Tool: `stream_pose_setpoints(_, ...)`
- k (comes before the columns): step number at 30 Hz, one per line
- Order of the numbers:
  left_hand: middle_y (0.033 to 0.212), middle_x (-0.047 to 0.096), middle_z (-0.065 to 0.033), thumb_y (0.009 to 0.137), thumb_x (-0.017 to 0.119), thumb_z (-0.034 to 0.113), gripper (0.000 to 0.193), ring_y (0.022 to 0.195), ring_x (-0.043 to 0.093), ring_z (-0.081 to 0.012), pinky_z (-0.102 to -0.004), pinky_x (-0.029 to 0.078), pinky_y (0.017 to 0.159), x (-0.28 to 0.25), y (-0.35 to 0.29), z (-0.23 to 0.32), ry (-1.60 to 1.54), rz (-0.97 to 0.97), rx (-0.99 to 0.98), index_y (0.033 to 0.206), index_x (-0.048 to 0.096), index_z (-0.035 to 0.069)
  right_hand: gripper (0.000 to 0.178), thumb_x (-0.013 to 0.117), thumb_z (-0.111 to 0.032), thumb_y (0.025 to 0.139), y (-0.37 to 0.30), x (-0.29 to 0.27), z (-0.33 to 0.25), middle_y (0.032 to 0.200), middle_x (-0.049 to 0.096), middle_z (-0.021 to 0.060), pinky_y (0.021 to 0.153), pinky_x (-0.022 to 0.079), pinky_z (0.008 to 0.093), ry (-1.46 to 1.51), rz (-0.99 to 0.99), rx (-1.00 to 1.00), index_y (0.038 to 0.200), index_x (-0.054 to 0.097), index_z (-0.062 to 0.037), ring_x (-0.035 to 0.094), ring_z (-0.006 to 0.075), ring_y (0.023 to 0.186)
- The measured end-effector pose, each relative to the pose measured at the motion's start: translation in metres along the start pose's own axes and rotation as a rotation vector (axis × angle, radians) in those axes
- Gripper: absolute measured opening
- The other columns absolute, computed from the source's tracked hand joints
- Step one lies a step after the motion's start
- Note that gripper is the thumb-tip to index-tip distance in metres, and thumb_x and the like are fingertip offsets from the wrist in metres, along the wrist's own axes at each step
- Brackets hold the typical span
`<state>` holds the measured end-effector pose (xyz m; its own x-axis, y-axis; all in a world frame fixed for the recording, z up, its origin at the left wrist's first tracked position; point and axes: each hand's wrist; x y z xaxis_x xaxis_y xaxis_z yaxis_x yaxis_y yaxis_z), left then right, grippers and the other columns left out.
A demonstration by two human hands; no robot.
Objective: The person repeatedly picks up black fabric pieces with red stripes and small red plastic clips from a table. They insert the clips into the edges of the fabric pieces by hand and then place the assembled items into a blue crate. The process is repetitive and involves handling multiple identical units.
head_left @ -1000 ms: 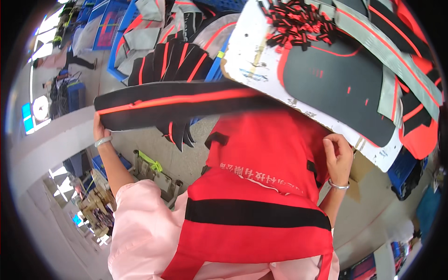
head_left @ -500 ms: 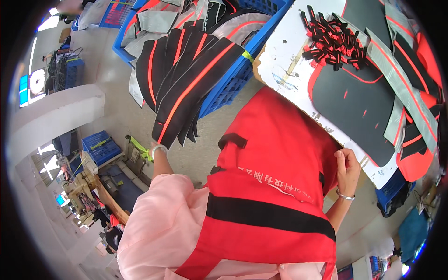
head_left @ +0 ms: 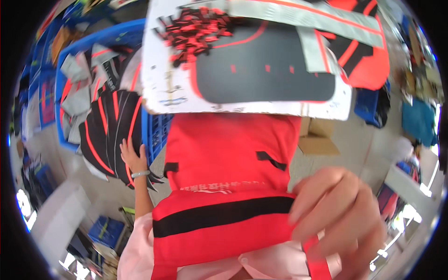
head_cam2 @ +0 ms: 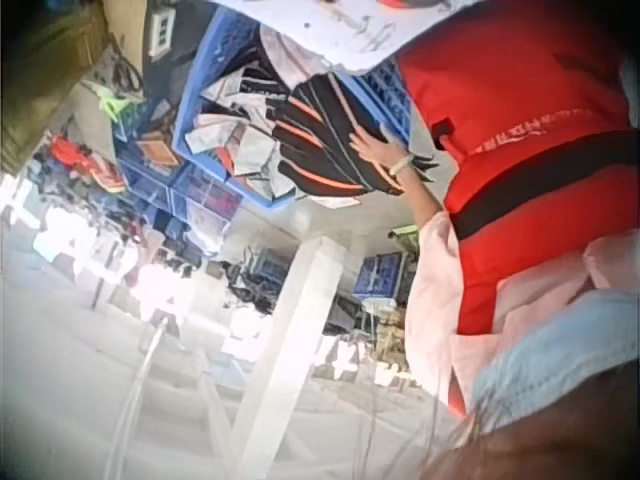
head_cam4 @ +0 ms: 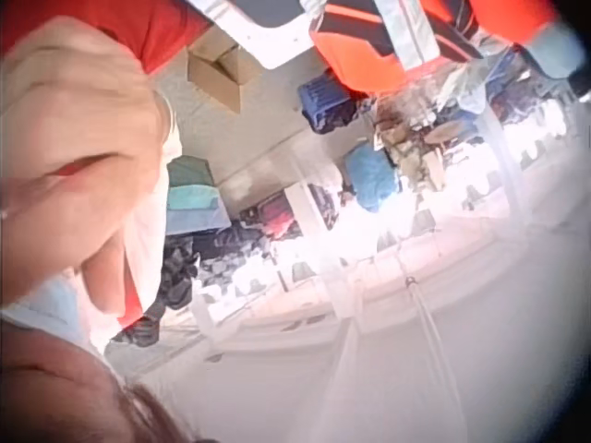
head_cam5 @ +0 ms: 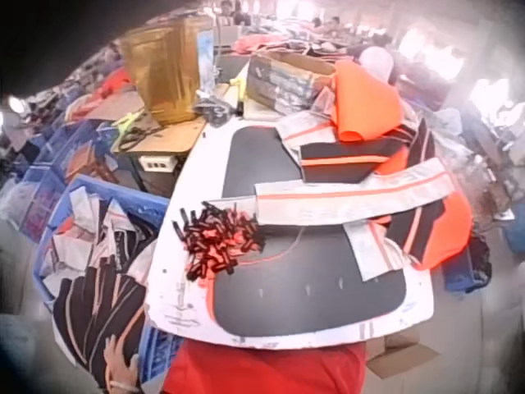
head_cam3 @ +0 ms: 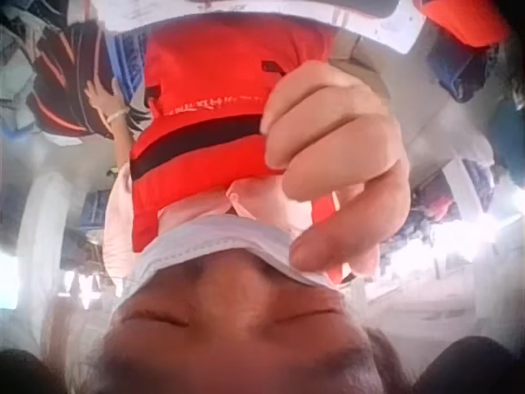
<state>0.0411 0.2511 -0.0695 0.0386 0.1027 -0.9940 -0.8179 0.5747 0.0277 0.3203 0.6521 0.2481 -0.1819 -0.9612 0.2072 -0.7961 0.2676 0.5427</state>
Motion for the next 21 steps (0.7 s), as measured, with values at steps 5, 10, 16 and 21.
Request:
stream_pose_setpoints(5, 0.139, 0.051, -0.0184, 0.092, 0.059, 0.012, 0.039, 0.133, 0.042, -0.0376, -0.0463, 0.031, 0.11, -0.059, 0.055, 0.095, -0.388, 0.212, 0.292, 0.13, 0.056, 0.002, 0.03, 0.044, -0.037, 0.099, 0.023, 0.026, 0.02, 0.084, 0.064, 0.0083, 0.06, 0.047, 0.0344, -0.045, 0.226, -0.382, 0.097, 0.067, -0.0185, 0.056, 0.0207, 0.066)
stream_pose_setpoints(10, 0.126, 0.059, -0.0163, 0.088, 0.058, 0.003, 0.027, 0.122, 0.052, -0.0343, -0.0431, 0.037, 0.105, -0.122, 0.091, 0.196, -0.682, 0.23, 0.497, 0.114, 0.065, 0.0, 0.014, 0.045, -0.023, 0.097, -0.004, 0.013, -0.001, 0.086, 0.065, 0.0111, 0.061, 0.054, 0.0374, -0.118, 0.19, -0.189, 0.099, 0.056, -0.0153, 0.06, 0.0245, 0.065)
stream_pose_setpoints(16, 0.122, 0.06, -0.0115, 0.081, 0.069, 0.012, 0.035, 0.117, 0.053, -0.0332, -0.0432, 0.038, 0.1, -0.14, 0.172, 0.331, -0.567, 0.199, 0.892, 0.115, 0.066, 0.007, 0.033, 0.045, -0.041, 0.099, -0.003, 0.0, -0.014, 0.086, 0.063, 0.0087, 0.063, 0.048, 0.0349, 0.003, 0.176, -0.167, 0.097, 0.066, -0.0162, 0.057, 0.0208, 0.067)
stream_pose_setpoints(21, 0.124, 0.061, -0.0112, 0.081, 0.069, 0.016, 0.043, 0.116, 0.055, -0.032, -0.0461, 0.038, 0.101, -0.122, 0.236, 0.407, -0.203, 0.37, 0.913, 0.123, 0.061, 0.011, 0.04, 0.042, -0.049, 0.102, 0.006, -0.001, -0.001, 0.088, 0.064, 0.0076, 0.063, 0.045, 0.0325, -0.057, 0.253, -0.527, 0.103, 0.07, -0.0209, 0.056, 0.0181, 0.068)
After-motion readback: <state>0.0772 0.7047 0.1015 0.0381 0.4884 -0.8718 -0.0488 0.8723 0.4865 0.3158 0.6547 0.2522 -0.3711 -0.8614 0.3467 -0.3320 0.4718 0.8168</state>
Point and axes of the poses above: each hand's wrist, its own y-axis towards the middle knuckle, its own x-axis out of the palm, z = x × y
